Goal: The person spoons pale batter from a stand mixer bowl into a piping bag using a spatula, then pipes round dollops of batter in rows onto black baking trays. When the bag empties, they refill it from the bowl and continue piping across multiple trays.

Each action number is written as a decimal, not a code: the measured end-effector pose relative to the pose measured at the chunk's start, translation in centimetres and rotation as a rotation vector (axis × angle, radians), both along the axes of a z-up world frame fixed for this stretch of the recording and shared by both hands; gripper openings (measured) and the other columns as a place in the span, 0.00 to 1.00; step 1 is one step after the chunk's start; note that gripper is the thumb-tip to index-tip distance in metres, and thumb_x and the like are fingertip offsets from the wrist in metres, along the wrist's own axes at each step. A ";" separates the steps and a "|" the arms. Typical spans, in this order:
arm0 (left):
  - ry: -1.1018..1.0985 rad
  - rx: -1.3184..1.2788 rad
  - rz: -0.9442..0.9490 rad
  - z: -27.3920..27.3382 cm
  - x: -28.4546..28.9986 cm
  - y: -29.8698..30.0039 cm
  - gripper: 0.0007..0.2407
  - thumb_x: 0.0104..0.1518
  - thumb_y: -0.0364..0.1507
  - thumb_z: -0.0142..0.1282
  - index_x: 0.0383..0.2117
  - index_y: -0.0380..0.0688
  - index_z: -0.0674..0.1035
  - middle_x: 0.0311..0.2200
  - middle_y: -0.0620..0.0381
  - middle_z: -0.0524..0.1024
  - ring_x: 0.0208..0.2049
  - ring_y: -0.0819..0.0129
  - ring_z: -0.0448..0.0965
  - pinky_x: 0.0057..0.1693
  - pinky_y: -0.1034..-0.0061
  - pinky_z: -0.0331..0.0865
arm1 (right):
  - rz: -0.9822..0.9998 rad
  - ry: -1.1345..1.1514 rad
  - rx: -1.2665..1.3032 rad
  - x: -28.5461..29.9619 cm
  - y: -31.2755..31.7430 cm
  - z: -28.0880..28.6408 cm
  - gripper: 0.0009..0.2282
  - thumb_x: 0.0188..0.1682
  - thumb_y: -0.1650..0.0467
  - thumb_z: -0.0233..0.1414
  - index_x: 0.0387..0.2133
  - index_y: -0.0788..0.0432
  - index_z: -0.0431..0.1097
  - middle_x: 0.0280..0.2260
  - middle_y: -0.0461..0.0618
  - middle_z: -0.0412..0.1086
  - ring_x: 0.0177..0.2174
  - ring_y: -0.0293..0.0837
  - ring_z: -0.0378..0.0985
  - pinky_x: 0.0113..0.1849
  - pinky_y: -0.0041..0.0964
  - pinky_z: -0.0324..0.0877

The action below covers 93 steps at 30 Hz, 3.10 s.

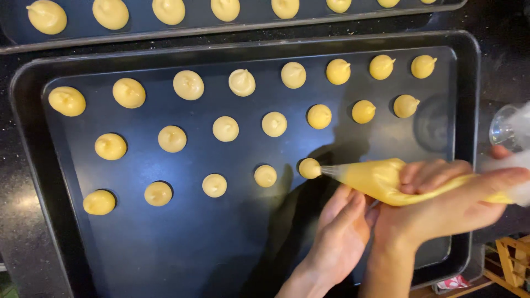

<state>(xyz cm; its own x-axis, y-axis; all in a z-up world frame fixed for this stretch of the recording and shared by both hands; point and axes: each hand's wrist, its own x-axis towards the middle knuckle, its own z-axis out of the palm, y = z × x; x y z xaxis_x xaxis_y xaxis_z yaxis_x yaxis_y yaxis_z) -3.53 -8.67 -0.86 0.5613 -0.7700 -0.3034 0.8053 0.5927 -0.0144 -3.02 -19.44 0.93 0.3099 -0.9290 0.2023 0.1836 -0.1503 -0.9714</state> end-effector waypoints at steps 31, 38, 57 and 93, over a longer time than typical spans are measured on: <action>-1.334 0.786 -0.052 28.7 11.2 -4.8 0.31 0.66 0.50 0.40 0.12 0.37 0.77 0.10 0.53 0.74 0.15 0.64 0.80 0.29 0.68 0.74 | 1.102 -0.042 0.675 -7.2 11.2 27.6 0.23 0.58 0.63 0.37 0.14 0.61 0.63 0.23 0.66 0.71 0.26 0.57 0.75 0.43 0.58 0.73; -1.169 0.926 0.009 22.1 12.2 -8.0 0.31 0.68 0.49 0.38 0.16 0.35 0.81 0.14 0.51 0.77 0.19 0.66 0.80 0.31 0.70 0.71 | 0.937 -0.182 0.720 -8.3 5.1 25.0 0.26 0.58 0.64 0.40 0.69 0.60 0.62 0.40 0.62 0.67 0.29 0.56 0.74 0.39 0.62 0.75; -0.307 0.657 0.136 2.7 -7.2 -7.7 0.18 0.71 0.38 0.41 0.52 0.31 0.69 0.49 0.54 0.73 0.51 0.70 0.72 0.62 0.75 0.66 | 0.139 -0.150 0.177 -2.4 -5.3 2.5 0.19 0.63 0.56 0.41 0.33 0.59 0.62 0.21 0.53 0.59 0.27 0.51 0.71 0.40 0.51 0.74; 0.024 0.179 -0.092 -1.0 -5.2 -6.9 0.20 0.72 0.40 0.38 0.60 0.38 0.67 0.56 0.57 0.69 0.60 0.73 0.67 0.67 0.73 0.60 | -0.016 -0.002 0.165 -1.3 -3.8 0.5 0.27 0.62 0.48 0.43 0.27 0.59 0.60 0.15 0.47 0.50 0.14 0.43 0.57 0.25 0.39 0.63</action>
